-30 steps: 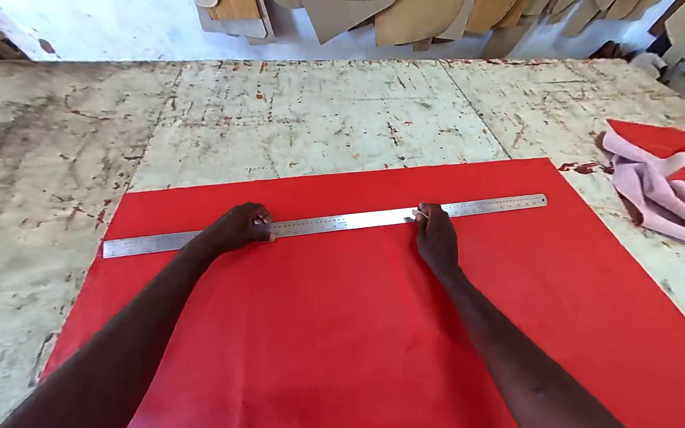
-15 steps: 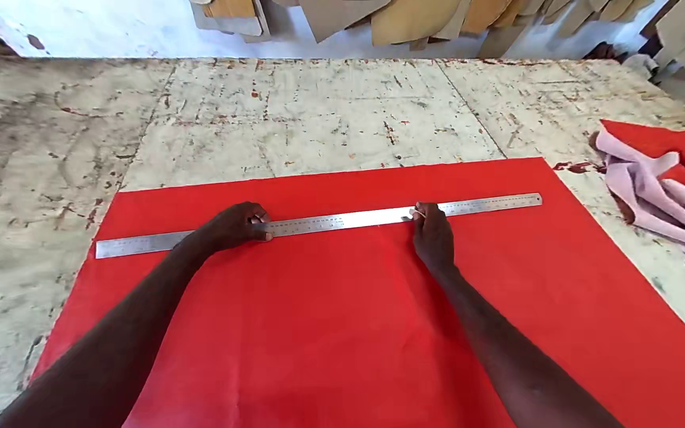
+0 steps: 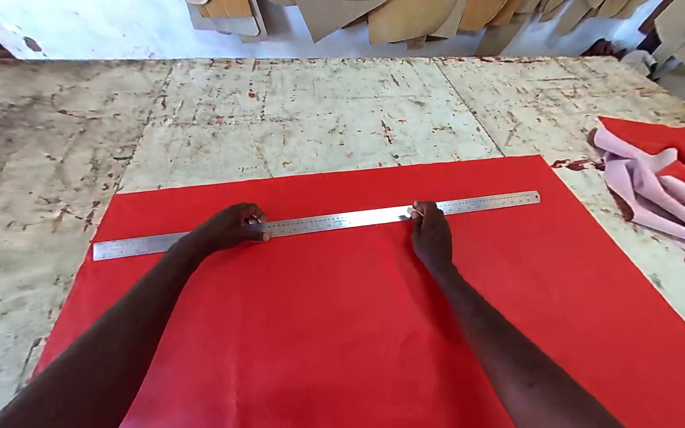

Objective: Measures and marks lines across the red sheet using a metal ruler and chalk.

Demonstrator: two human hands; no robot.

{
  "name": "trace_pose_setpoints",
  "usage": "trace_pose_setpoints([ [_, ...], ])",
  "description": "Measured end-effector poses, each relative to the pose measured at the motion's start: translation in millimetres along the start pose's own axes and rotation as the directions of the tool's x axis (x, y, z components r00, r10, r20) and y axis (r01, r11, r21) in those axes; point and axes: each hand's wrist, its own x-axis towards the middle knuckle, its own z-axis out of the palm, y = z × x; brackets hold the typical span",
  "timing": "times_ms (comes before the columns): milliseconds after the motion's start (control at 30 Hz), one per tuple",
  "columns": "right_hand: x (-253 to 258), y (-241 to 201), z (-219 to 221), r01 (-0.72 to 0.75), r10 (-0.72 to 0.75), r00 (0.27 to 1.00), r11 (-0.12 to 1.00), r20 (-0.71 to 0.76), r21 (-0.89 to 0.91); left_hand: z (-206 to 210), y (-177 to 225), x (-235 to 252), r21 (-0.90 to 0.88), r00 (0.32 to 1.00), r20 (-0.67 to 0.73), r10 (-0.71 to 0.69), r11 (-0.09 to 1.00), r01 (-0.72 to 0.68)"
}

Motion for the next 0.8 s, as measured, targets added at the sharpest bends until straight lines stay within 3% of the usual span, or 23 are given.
trace_pose_setpoints([
  [800,-0.4,1.3,-0.5,0.017,-0.017,1.0,1.0,0.006,0.022,-8.0,-2.5,0.0,-0.077,0.998,0.064,0.025,0.997,-0.02],
])
